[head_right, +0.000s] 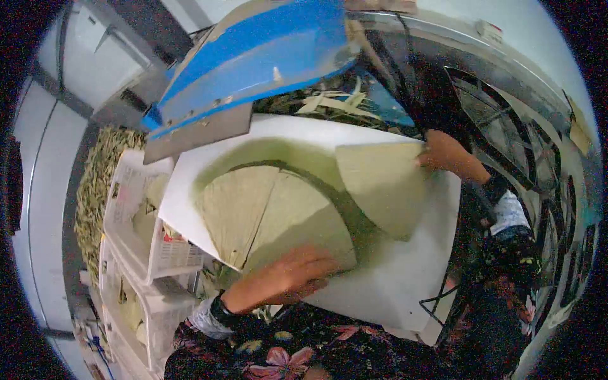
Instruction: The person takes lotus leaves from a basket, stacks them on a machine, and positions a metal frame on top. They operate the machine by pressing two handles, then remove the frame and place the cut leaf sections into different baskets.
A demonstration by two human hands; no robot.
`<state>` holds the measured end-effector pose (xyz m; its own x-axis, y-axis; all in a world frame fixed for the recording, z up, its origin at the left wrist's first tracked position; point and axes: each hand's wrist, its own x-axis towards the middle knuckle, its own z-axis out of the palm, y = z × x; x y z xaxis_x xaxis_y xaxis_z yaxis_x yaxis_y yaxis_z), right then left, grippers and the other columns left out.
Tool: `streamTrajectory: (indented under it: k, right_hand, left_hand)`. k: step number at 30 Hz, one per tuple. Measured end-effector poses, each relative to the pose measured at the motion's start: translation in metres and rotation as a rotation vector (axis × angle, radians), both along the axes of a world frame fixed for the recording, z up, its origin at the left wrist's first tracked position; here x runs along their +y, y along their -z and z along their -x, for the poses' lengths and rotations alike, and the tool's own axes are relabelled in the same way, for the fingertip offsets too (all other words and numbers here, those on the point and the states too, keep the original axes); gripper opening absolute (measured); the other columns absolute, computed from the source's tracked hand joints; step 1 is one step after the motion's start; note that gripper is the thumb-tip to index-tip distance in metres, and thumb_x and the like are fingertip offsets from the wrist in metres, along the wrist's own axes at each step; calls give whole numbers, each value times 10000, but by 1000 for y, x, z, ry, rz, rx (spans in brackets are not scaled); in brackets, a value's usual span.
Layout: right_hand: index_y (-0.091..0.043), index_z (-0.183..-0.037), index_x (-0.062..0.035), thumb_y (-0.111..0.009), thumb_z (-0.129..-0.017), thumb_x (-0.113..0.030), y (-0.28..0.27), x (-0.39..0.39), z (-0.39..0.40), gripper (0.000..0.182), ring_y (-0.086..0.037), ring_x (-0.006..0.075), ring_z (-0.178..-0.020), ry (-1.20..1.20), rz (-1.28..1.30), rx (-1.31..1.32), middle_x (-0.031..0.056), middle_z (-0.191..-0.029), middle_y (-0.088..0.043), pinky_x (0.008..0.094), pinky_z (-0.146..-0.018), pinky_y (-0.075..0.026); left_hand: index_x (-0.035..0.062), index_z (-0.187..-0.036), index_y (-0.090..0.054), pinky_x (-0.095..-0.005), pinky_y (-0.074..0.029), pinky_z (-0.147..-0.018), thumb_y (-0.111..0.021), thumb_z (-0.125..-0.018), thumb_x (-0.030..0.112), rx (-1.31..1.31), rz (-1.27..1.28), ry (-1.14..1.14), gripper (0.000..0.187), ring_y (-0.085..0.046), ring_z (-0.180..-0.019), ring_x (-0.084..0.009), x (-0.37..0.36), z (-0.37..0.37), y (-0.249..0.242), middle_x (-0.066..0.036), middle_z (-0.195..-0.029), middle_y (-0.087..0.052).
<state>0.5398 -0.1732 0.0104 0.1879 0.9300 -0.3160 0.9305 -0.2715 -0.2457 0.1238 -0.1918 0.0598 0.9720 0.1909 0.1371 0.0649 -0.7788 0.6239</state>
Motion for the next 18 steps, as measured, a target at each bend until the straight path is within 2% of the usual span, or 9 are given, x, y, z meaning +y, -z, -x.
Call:
streamTrajectory:
  k: [2, 3, 5, 8, 9, 11, 15, 17, 18]
  right_hand:
    - [-495, -1043, 75, -743, -632, -404, 13, -1, -2, 678, -529, 404, -994, 34, -109, -76, 281, -1040, -541, 452, -854, -433]
    - [-495, -1043, 75, -743, -632, -404, 11, -4, 2, 678, -529, 404, -994, 26, -111, -79, 281, -1040, -541, 452, -854, -433]
    - [-497, -930, 52, -758, -617, -356, 4, -9, 10, 577, -534, 399, -930, 118, -237, 4, 255, -958, -545, 453, -806, -433]
    - [-466, -888, 35, -751, -633, -318, -3, -13, 23, 520, -530, 397, -924, 132, -227, -21, 257, -944, -535, 458, -773, -424]
    - [-466, -888, 35, -751, -633, -318, 2, -15, 22, 520, -530, 397, -924, 140, -226, -29, 257, -944, -535, 458, -773, -424]
    - [-445, -864, 5, -727, -661, -186, 17, -21, 21, 397, -525, 373, -876, 79, -388, -189, 210, -871, -529, 434, -726, -417]
    - [-451, -936, 1, -715, -676, -129, 1, -32, 50, 393, -535, 366, -866, 197, -352, -210, 208, -885, -544, 422, -730, -426]
    - [-483, -977, -8, -688, -683, -92, -9, -37, 68, 369, -546, 359, -860, 318, -370, 26, 199, -909, -566, 403, -738, -437]
    - [-483, -977, -8, -688, -683, -92, -18, -39, 76, 369, -546, 359, -860, 327, -375, 13, 199, -909, -566, 403, -738, -437]
  left_hand:
    - [15, -1083, -563, -392, -475, -796, -625, -780, 94, -102, 11, -162, 320, -578, -910, -333, -1, 29, 9, -155, -1022, -593]
    - [15, -1083, -563, -392, -475, -796, -625, -780, 94, -105, 10, -171, 320, -578, -910, -333, -2, 44, 9, -155, -1022, -593]
    - [23, -1125, -558, -381, -468, -816, -624, -800, 73, -5, 227, -272, 335, -573, -963, -331, -3, 66, 10, -161, -1067, -591]
    - [22, -1092, -578, -372, -479, -791, -629, -796, 50, -112, 199, -319, 301, -595, -921, -327, -5, 85, 18, -155, -1008, -616]
    - [22, -1092, -578, -372, -479, -791, -629, -796, 50, -118, 202, -310, 301, -595, -921, -327, -4, 92, 23, -155, -1008, -616]
    - [27, -1087, -585, -366, -488, -771, -620, -807, 41, -223, 228, -284, 283, -609, -898, -318, -5, 108, 32, -138, -984, -630]
    - [33, -1062, -603, -356, -491, -769, -609, -811, 24, -315, 244, -287, 251, -620, -887, -299, -3, 143, 27, -126, -956, -643]
    - [41, -1047, -616, -341, -491, -776, -597, -817, 18, -303, 317, -333, 232, -627, -888, -275, 0, 160, 30, -118, -955, -647]
    - [41, -1047, -616, -341, -491, -776, -597, -817, 18, -314, 317, -319, 232, -627, -888, -275, 1, 171, 34, -118, -955, -647]
